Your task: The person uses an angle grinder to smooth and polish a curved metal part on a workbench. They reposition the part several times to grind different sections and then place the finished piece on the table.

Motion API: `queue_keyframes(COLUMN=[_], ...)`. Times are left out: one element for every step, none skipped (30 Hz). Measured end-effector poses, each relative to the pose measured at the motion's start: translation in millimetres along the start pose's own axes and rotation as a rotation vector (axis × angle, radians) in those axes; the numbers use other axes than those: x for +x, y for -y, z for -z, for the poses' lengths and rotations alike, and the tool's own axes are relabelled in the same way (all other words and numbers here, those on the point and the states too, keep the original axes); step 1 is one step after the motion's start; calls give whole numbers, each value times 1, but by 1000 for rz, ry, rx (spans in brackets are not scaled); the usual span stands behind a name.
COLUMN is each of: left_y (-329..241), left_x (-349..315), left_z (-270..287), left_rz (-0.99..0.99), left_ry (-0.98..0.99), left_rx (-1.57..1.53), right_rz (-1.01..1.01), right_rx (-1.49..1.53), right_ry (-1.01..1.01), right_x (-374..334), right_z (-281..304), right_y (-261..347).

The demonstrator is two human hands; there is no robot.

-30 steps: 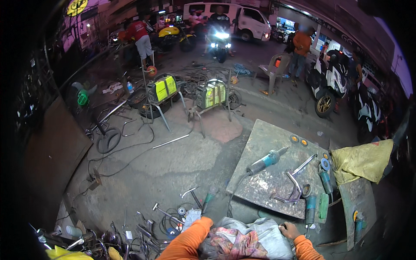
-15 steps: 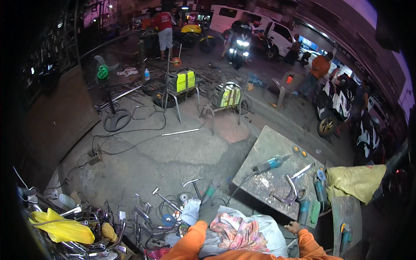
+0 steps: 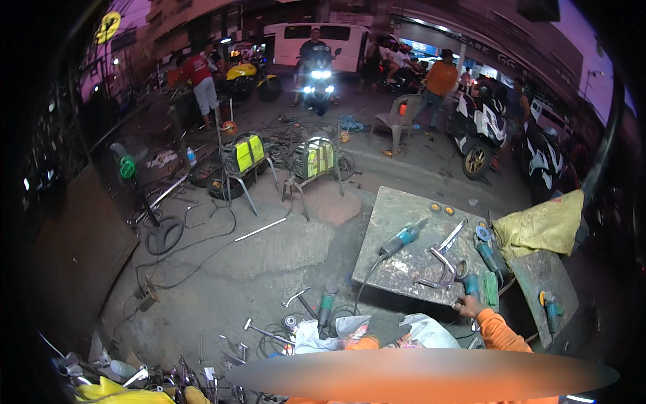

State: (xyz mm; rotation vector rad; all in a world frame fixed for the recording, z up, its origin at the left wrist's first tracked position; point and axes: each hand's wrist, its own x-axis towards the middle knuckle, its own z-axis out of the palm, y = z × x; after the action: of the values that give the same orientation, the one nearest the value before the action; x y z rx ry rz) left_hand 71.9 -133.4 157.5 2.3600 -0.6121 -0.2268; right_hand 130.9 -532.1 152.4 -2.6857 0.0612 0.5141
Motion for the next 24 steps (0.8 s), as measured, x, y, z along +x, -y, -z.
queue_keyframes(left_y=[0,-1,-3,-4,-5,-6,-6,-6,-6,-7,-7,-8,-9,-10,-12,-14,-16,-18,-20,-22,-22,-24,-24,-26], left_x=[0,2,2,3,3,3,3,3,4,4,4,5,5,5,5,5,5,7,7,7,9,8,12,12], left_z=[1,2,1,1,0,0,-1,-1,-1,-2,-1,-1,-1,0,1,2,2,4,4,6,9,9,10,9], left_rz=[1,31,33,43,47,63,93,91,102,116,109,102,96,108,107,110,111,142,108,91,81,122,91,57], left_ry=[11,-2,-12,-4,-7,0,5,1,-4,-10,-14,-18,-18,2,2,-2,-32,17,18,-1,-35,-10,-19,-28], left_rx=[-35,-13,-7,5,-18,-33,-45,-60,-71,-84,-74,-66,-62,-55,-39,-23,-8,-46,-54,-68,-81,-125,-112,-106], right_rz=[-20,8,35,11,-11,-23,-22,-19,-32,-73,-79,-66,-118,-159,-133,-113,-71,-89,-85,-38,-22,217,361,500], right_rx=[-1,39,52,48,42,64,132,197,259,255,238,190,113,182,289,386,507,273,166,83,-39,82,179,161], right_ry=[-12,-38,-62,-69,-84,-105,-93,-70,-52,-52,-59,-76,-82,-27,-36,-11,-25,86,60,-11,-56,-288,-457,-597], right_x=[-2,-4,-7,-9,-13,-16,-21,-24,-28,-31,-36,-38,-43,-49,-55,-61,-65,-67,-70,-69,-63,-49,-37,-26], right_z=[0,0,-2,-4,-9,-15,-24,-35,-48,-62,-77,-93,-108,-120,-127,-131,-129,-120,-107,-88,-64,-34,-3,36], right_y=[-1,-3,-6,-10,-14,-16,-19,-21,-23,-23,-24,-23,-23,-23,-23,-21,-16,-8,5,25,52,85,124,160])
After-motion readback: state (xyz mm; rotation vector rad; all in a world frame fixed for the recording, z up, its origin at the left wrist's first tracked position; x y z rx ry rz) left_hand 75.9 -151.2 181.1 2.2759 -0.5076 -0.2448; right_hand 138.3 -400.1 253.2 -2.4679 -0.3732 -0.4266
